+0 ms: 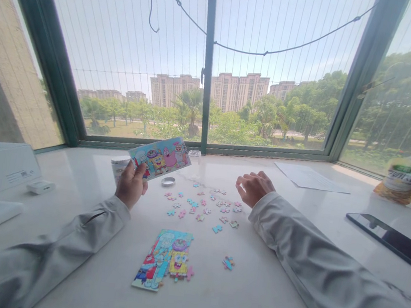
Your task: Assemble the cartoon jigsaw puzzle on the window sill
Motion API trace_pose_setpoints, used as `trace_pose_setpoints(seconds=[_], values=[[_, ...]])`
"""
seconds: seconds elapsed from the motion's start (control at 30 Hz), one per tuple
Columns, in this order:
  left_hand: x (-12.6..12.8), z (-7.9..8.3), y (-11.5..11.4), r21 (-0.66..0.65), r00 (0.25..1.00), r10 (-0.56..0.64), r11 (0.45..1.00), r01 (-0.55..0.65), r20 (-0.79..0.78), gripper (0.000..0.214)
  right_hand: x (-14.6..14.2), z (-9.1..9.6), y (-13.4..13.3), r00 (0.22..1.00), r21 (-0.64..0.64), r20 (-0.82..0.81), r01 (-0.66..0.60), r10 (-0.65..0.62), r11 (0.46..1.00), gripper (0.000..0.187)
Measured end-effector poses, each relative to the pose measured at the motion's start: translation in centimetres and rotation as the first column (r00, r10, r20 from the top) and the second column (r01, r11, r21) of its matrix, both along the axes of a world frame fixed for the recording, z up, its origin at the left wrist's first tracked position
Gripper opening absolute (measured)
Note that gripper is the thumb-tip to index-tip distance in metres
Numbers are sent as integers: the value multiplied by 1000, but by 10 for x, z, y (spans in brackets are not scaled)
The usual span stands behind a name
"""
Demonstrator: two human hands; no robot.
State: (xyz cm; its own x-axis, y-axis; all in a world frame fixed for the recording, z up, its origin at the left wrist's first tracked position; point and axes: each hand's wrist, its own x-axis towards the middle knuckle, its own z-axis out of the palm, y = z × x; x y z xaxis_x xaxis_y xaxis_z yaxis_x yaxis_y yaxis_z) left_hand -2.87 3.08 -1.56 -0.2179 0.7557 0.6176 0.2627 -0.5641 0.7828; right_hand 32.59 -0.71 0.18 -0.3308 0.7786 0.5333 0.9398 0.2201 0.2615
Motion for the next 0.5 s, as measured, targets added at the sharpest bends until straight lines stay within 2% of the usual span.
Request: trace_pose_setpoints(seconds=[0.13, 0.3, 0.5], values=[[0, 2, -2, -10, 1000, -13, 1000, 13, 19, 27, 0, 0, 0, 999, 0, -30, -9, 9, 1000, 22], [2, 1, -4, -30, 996, -86, 996, 87, 41, 29, -2, 0, 0, 998, 3, -59, -18, 18, 1000, 21], [3, 2, -8, -61, 991, -128, 990, 126, -28, 30, -6, -2, 0, 992, 38, -116, -55, 59, 998, 21]])
